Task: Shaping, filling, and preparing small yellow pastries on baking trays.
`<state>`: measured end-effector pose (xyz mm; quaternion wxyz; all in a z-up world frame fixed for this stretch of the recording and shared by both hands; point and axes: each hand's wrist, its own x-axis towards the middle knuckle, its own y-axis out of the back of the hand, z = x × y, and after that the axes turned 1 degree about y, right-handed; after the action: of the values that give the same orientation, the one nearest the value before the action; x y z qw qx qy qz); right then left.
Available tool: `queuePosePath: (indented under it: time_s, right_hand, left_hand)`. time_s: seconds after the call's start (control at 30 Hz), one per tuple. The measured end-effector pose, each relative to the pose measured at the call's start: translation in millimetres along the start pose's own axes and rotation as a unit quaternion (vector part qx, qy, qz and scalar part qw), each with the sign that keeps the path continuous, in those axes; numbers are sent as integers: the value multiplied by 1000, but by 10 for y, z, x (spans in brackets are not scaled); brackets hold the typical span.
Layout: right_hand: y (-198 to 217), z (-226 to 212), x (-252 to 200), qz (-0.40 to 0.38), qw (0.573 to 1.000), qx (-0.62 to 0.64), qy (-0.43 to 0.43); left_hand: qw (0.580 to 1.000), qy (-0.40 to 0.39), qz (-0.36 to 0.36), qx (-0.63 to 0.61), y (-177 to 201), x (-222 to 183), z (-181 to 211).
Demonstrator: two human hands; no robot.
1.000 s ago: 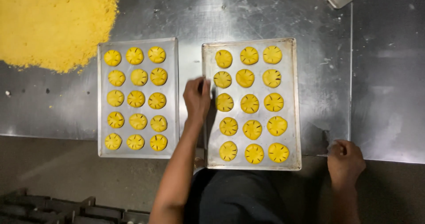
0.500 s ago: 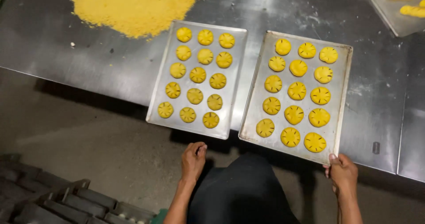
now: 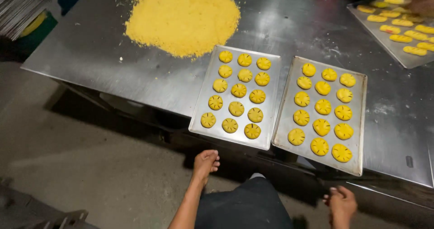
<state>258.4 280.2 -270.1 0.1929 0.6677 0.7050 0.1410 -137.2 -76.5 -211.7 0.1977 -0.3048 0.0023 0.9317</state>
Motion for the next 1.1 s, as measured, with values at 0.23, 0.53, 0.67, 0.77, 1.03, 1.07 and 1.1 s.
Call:
queuePosePath:
  time_s: [0.23,0.53,0.67,0.77,1.03,1.07,1.1]
  right_hand:
    - [-569,-1073,-1178,-279,921,-272,12]
    - [-1181,-961,-883,-474,806,-312,166]
    - [-1305,-1035,-687,-502,792,-283,200]
    - [-1408,-1000,-587,-487,809,-278,177]
    - [-1665,1865,-447,-440,872,-211,26]
    - [-1514,1875,-513,-435,876,-206,20]
    - [-1383,1882,-631,-411,880,-213,-105]
  left_hand:
    - [975,60,14,-213,-400,460,262]
    - [972,102,14,-213,-350,31,160]
    - [980,87,-28,-174,-277,65,285]
    - [986,118,-17,-118,-246,153,501]
    - [985,166,-15,-34,-35,282,575]
    - [985,167,-20,-24,101,316,424]
    - [985,150,-64,58,274,349,297]
